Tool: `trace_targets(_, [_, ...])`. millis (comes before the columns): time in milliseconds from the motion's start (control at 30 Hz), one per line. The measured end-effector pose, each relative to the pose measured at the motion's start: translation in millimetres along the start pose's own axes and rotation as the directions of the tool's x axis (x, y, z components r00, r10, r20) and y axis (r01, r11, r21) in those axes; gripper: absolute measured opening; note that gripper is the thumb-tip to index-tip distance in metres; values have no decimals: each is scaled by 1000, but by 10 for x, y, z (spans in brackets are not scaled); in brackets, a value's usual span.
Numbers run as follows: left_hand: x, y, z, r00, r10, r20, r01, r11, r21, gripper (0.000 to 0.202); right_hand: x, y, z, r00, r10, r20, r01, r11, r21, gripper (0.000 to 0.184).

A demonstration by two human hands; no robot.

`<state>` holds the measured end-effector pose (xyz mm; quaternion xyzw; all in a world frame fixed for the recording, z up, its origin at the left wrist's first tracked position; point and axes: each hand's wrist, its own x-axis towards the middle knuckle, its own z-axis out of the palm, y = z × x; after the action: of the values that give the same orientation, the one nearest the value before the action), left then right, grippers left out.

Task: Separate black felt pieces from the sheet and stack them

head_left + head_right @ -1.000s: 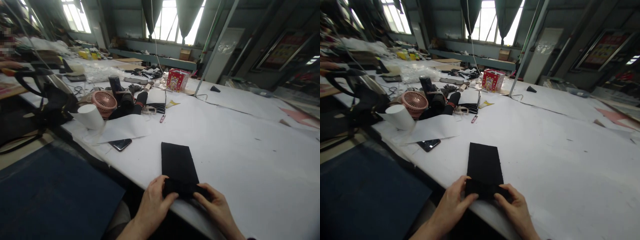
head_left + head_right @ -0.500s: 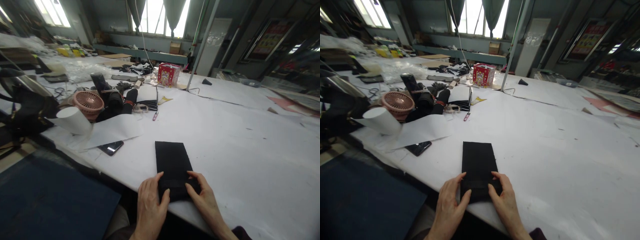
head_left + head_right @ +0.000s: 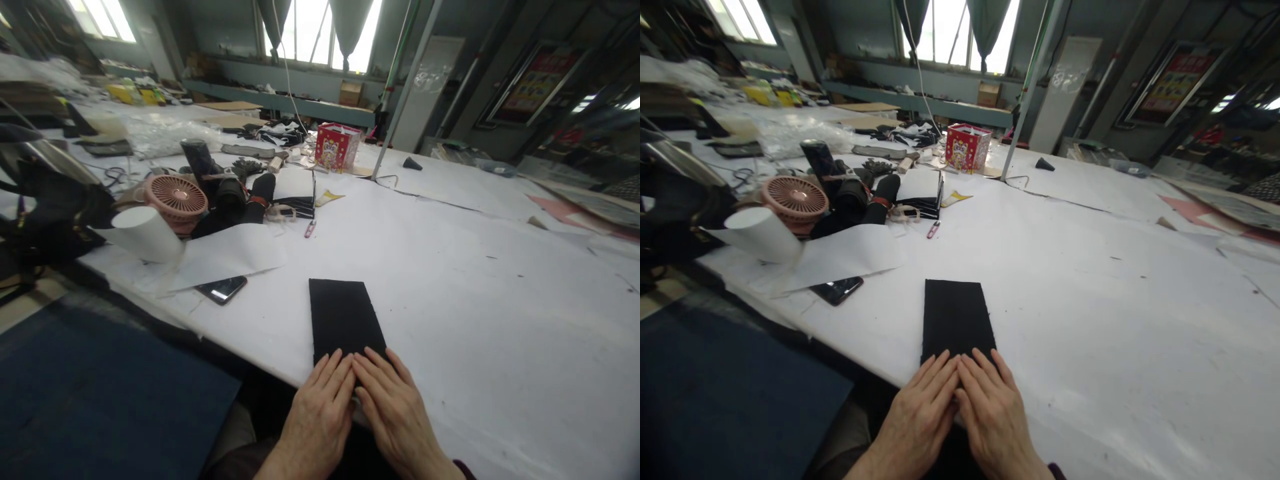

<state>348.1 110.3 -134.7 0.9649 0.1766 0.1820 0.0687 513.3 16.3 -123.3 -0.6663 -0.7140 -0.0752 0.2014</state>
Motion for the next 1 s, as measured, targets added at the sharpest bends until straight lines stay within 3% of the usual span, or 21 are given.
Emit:
trace_targets(67, [8, 8, -20, 1000, -9, 3, 9, 1000, -19, 51, -96, 52, 4, 999, -23, 47, 27, 996, -83, 49])
trace_targets(233, [37, 24, -38, 999, -27, -45, 24, 997, -71, 44, -175, 331, -86, 1000, 18, -2, -18, 981, -195, 37])
trace_targets(367, [31, 31, -18, 994, -37, -101, 29, 997, -75, 44, -5, 226, -157, 997, 34, -70, -43, 991, -123, 31])
trace_targets(500, [30, 32, -25, 995, -35, -97, 28, 997, -73, 44, 4, 69, -60, 1000, 17, -22, -16, 999, 28, 31])
trace_targets(700, [37, 37, -63, 996, -36, -86, 30, 997, -73, 42, -51, 210, -112, 997, 30, -74, -32, 999, -21, 22])
trace_targets(800, [35, 50, -71, 995, -40, -95, 32, 996, -89, 43, 146, 157, -264, 984, 88, -154, -93, 995, -23, 16])
trace_targets(867, [34, 59, -75, 994, -46, -99, 36, 994, -100, 43, 302, 101, -334, 973, 163, -162, -147, 983, 107, 17])
trace_targets(933, [31, 67, -75, 994, -54, -97, 44, 993, -106, 43, 407, 90, -339, 965, 250, -73, -223, 938, 266, 16])
trace_targets(1000, [29, 72, -71, 994, -61, -89, 51, 993, -109, 42, 421, 143, -267, 939, 342, 33, -335, 891, 306, 13])
